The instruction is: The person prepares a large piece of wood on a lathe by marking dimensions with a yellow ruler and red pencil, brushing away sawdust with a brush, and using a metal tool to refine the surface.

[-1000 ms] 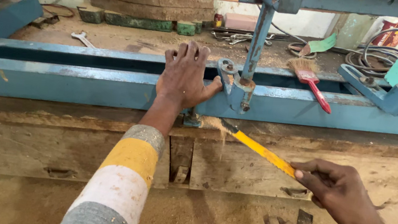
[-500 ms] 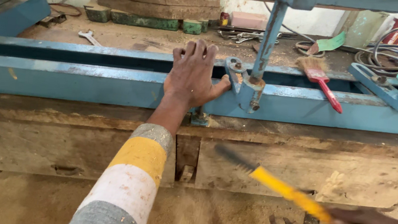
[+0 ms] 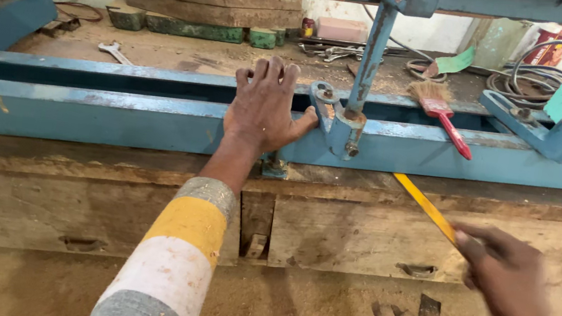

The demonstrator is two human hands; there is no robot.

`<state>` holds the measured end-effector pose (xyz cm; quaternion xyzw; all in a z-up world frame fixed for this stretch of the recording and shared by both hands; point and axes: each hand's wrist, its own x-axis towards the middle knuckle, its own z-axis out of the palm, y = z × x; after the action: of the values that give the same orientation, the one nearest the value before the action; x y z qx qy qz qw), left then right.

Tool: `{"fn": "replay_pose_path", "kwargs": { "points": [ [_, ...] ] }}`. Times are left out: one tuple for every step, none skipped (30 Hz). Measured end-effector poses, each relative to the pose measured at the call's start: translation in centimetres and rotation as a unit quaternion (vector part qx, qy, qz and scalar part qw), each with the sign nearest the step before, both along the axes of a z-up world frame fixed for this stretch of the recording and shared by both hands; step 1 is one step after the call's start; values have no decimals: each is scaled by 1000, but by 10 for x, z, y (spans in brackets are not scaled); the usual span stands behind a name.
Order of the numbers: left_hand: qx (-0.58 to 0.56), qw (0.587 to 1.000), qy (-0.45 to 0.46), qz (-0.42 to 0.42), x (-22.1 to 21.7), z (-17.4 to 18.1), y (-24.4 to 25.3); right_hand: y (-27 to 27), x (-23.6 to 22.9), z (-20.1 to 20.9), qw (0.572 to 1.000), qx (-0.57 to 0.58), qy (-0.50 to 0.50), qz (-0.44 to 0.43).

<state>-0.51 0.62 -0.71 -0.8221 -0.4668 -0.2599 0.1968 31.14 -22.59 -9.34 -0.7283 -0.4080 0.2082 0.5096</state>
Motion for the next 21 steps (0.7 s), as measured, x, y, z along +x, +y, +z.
{"fn": "replay_pose_path", "kwargs": {
  "points": [
    [8,1000,-3,-3,-1,1,0,13,-14,8,999,2,-35,4],
    [-2,1000,-2,1,-2,1,-1,26,-28,13,998,4,-68,11],
    [-12,1000,-2,5,-2,2,-1,43,-41,16,998,-2,-57,9],
    [-22,1000,-2,9,-1,2,-2,57,-53,17,999,-9,-48,7],
    [-25,1000,-5,7,-1,2,-2,69,-63,17,998,-8,-58,24],
    [-28,1000,-9,6,-2,2,-2,80,-73,16,997,-8,-70,41],
    [-31,999,-13,5,-2,0,-1,87,-79,15,995,-7,-82,59],
    [-12,1000,-16,0,-2,-1,0,92,-83,13,995,6,-63,76],
    [7,1000,-20,-4,-3,-2,2,96,-88,11,995,18,-45,93],
    [26,999,-23,-9,-3,-3,4,100,-92,9,993,32,-25,110],
    [30,999,-29,-15,-4,-5,4,99,-91,10,993,3,-45,105],
    [35,999,-35,-20,-4,-4,5,97,-87,13,992,-24,-66,101],
    [40,998,-42,-26,-5,-4,6,94,-82,17,990,-50,-87,96],
    [26,999,-39,-23,-5,-4,6,89,-78,19,990,-49,-88,99],
    [12,999,-37,-21,-6,-5,5,84,-73,21,990,-47,-88,101],
    [-1,999,-35,-20,-5,-4,5,78,-69,22,990,-44,-90,102],
    [1,999,-32,-16,-6,-4,4,74,-66,22,990,-41,-77,114],
    [4,1000,-27,-13,-6,-3,4,70,-62,21,990,-36,-63,124],
    [7,1000,-22,-11,-5,-3,4,65,-59,21,989,-31,-49,134],
    [14,1000,-22,-14,-4,-1,4,61,-56,22,989,-40,-52,136],
    [21,999,-21,-16,-3,-1,3,57,-52,23,988,-49,-55,138]
  ]
}}
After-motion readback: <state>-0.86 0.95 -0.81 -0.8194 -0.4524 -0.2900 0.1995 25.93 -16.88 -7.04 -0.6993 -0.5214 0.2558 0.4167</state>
